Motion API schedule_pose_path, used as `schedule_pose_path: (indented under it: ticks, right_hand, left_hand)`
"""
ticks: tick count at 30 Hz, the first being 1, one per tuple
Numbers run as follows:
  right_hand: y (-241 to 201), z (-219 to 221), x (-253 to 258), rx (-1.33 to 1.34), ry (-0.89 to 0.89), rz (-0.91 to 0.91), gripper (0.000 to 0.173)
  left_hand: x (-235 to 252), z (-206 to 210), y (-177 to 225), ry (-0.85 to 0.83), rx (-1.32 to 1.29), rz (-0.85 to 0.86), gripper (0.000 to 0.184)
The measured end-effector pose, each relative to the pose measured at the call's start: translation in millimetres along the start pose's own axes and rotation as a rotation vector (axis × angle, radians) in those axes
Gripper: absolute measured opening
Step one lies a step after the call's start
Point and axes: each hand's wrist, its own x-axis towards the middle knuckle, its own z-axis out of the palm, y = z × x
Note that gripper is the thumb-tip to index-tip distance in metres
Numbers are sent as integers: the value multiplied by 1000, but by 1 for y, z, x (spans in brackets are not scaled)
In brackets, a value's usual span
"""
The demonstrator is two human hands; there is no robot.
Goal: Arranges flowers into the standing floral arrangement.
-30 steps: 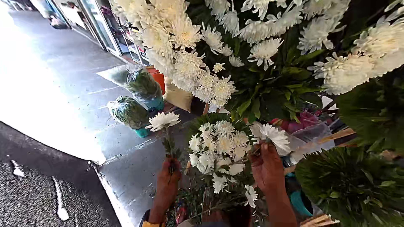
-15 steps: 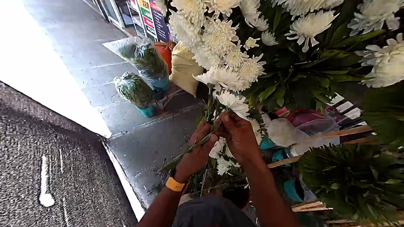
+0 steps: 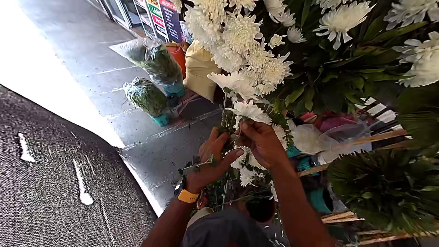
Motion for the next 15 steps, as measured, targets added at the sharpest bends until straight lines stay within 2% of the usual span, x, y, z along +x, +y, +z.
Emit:
schedule_pose_path:
  ticks: [3,10,12,15]
  right_hand:
    - [1,1,2,1,-33,38,11]
    - [6,8,2,-12,20,36,11]
    - [8,10,2,10,74,-10,11]
    - [0,-2,10,59,204,-203,13]
  left_hand:
    - [-3,3,-3,7,1,34,76]
    - [-10,11,-23,51,-364,75,58]
    - [-15,9,-29,5,-426,93,54]
    - [-30,4,-34,-48,-470,117,55]
